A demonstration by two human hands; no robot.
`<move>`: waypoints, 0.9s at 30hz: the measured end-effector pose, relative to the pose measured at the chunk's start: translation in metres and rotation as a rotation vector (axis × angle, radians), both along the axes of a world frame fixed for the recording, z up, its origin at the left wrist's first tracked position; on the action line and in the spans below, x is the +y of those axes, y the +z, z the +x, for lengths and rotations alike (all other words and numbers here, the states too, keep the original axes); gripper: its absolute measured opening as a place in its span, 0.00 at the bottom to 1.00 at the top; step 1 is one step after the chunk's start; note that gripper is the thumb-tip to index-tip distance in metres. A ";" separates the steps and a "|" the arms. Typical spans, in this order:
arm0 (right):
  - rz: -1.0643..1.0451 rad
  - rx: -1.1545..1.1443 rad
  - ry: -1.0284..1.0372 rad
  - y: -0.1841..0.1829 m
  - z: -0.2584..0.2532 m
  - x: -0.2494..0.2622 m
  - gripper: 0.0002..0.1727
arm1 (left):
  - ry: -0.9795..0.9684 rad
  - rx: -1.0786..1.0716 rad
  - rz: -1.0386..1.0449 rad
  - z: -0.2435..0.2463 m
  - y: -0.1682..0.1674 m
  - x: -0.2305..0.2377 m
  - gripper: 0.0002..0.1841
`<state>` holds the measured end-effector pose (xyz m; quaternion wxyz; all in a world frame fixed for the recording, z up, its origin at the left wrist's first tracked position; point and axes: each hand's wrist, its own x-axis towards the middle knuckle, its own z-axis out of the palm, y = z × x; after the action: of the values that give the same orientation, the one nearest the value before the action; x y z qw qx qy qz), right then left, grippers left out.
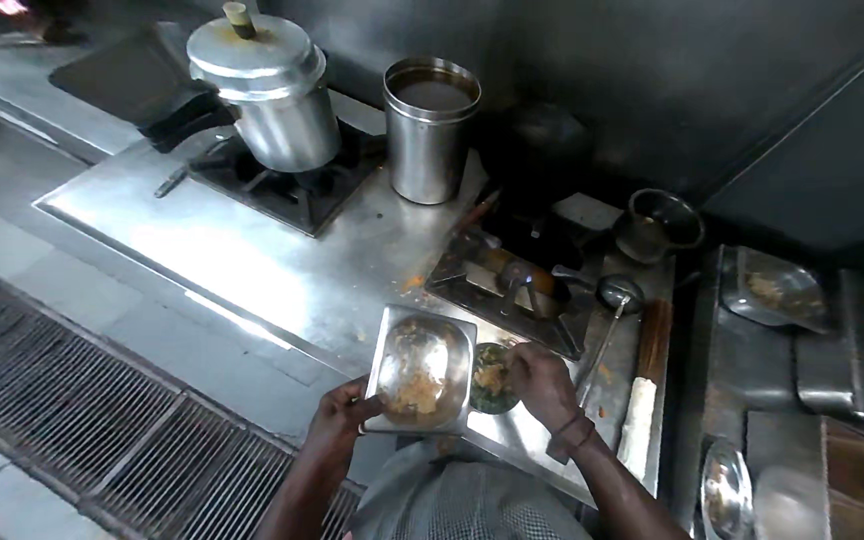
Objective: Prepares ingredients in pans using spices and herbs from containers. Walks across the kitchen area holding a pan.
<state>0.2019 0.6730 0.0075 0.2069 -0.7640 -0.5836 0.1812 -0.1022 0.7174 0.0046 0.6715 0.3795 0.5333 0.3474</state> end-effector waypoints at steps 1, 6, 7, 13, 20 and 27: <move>0.013 0.000 0.002 0.001 0.001 0.000 0.08 | -0.001 -0.004 0.001 0.001 0.000 0.000 0.04; -0.114 0.068 0.057 -0.012 0.011 -0.005 0.09 | 0.008 -0.003 0.031 0.003 -0.002 -0.002 0.04; -0.241 0.081 0.094 -0.014 0.013 -0.004 0.11 | 0.011 0.006 0.035 0.002 -0.002 -0.002 0.05; -0.133 0.111 -0.067 -0.003 0.020 -0.011 0.08 | 0.036 0.047 0.023 -0.003 0.001 0.000 0.06; -0.033 0.139 -0.123 0.005 0.024 -0.012 0.06 | 0.007 0.000 0.030 0.003 -0.001 0.002 0.06; 0.006 0.177 0.205 0.006 -0.008 -0.011 0.07 | -0.041 -0.006 0.068 0.012 -0.001 0.000 0.07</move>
<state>0.1939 0.6619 0.0133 0.2403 -0.6807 -0.6389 0.2661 -0.0899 0.7177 0.0033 0.6668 0.4117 0.5114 0.3525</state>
